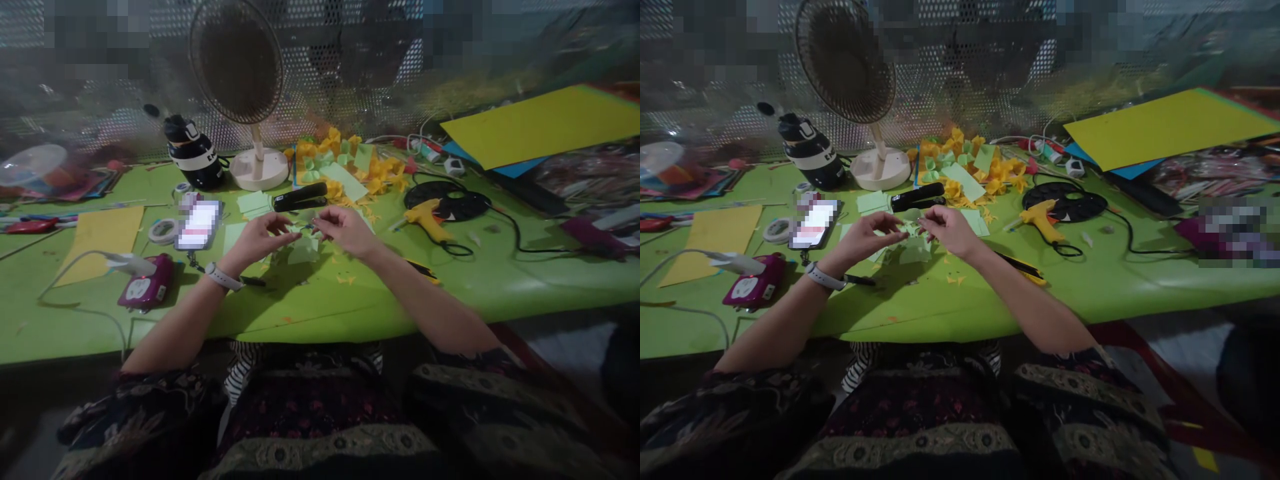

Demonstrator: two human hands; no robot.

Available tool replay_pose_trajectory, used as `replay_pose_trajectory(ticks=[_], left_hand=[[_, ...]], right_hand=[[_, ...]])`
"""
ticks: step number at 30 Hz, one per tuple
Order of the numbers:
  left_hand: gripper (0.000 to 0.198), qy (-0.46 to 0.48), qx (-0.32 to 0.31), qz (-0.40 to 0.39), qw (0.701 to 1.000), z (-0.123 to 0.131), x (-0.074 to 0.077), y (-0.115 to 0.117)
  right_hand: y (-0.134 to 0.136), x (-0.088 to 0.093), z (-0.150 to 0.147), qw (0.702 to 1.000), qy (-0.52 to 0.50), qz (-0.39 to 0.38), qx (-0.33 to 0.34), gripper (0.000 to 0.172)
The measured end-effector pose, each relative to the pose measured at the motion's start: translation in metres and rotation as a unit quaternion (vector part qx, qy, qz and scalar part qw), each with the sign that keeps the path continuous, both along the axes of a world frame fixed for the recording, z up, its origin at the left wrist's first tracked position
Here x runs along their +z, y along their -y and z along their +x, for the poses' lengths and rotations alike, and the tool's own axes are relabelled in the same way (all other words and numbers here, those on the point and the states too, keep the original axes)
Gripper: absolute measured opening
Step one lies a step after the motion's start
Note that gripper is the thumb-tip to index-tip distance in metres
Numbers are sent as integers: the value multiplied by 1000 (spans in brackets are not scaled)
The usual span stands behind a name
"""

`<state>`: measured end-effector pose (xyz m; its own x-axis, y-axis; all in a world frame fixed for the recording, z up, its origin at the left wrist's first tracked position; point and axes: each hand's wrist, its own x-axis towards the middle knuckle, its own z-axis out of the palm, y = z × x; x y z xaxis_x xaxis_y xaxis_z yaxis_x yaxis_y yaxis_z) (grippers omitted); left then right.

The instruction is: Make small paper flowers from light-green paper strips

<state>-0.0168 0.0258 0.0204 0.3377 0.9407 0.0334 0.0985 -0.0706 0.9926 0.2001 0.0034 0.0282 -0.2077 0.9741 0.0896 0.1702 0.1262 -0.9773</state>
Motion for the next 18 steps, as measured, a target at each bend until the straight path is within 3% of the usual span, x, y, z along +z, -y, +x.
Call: replay_pose_trajectory(ticks=[3, 7, 10, 15, 18], left_hand=[[21, -145, -87, 52, 984, -8, -6, -6], [13, -222, -105, 73, 967, -6, -12, -7], [12, -201, -89, 100, 971, -4, -8, -6], [15, -109, -19, 248, 963, -4, 1, -3], [12, -88, 7, 281, 956, -2, 2, 0]], right_hand=[[0, 4, 4, 1000, 1, -2, -6, 27], [3, 5, 4, 1000, 27, 6, 14, 27], [6, 5, 5, 996, 71, 49, 8, 24], [11, 6, 10, 981, 120, 154, -17, 20], [12, 5, 11, 976, 130, 175, -27, 22]])
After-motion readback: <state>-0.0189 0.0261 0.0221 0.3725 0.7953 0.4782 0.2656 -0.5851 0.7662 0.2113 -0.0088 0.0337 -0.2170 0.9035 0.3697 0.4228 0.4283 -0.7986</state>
